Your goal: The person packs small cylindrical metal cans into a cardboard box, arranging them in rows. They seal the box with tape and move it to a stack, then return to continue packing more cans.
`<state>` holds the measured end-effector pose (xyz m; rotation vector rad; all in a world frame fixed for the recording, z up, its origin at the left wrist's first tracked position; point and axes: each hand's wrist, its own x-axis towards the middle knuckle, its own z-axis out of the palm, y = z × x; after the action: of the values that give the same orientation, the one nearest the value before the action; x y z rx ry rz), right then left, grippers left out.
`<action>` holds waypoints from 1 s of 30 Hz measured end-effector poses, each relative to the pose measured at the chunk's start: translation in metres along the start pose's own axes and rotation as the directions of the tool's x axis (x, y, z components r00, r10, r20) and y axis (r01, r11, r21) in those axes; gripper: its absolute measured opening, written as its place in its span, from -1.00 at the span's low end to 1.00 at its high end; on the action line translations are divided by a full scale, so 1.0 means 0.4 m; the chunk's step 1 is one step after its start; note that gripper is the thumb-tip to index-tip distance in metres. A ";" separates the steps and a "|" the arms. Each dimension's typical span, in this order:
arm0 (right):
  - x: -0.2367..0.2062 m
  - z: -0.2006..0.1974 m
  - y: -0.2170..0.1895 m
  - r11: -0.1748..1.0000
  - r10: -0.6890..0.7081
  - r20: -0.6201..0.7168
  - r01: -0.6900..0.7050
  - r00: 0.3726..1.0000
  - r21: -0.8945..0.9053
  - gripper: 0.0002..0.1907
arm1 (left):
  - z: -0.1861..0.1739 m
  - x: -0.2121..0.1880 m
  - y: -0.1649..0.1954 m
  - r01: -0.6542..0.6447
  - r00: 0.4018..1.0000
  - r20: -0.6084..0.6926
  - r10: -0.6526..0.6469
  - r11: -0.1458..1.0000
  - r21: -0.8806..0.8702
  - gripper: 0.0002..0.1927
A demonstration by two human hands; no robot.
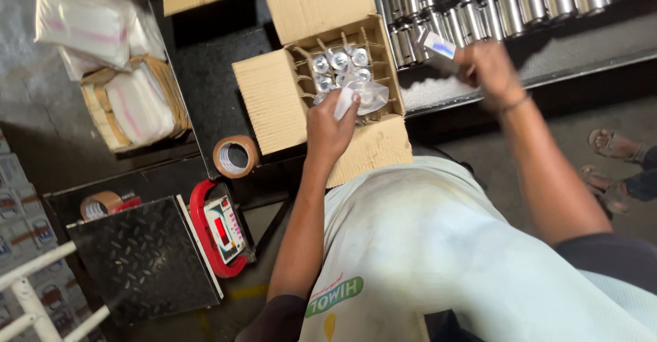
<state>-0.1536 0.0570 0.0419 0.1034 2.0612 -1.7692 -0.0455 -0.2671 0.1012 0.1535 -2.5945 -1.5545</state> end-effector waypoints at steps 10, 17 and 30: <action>-0.110 0.356 -0.007 0.980 0.191 0.458 -0.195 0.868 -0.040 -0.61 | 0.049 -0.073 -0.161 0.465 0.820 0.368 -0.438 0.136 -0.875 -0.81; 0.049 0.569 -0.049 0.972 0.019 0.543 0.111 0.839 -0.205 -0.62 | -0.060 -0.245 -0.383 0.160 0.846 0.227 -0.482 -0.176 -0.971 -0.81; 0.150 0.654 -0.056 0.535 -0.058 0.617 0.547 0.785 -0.644 -0.69 | -0.055 -0.202 -0.301 0.538 0.813 0.484 -0.323 0.102 -0.837 -0.62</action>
<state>-0.1462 -0.2109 0.0146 -0.9970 2.2828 -0.6618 0.0410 -0.3313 0.0017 0.7242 -1.0875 -3.1938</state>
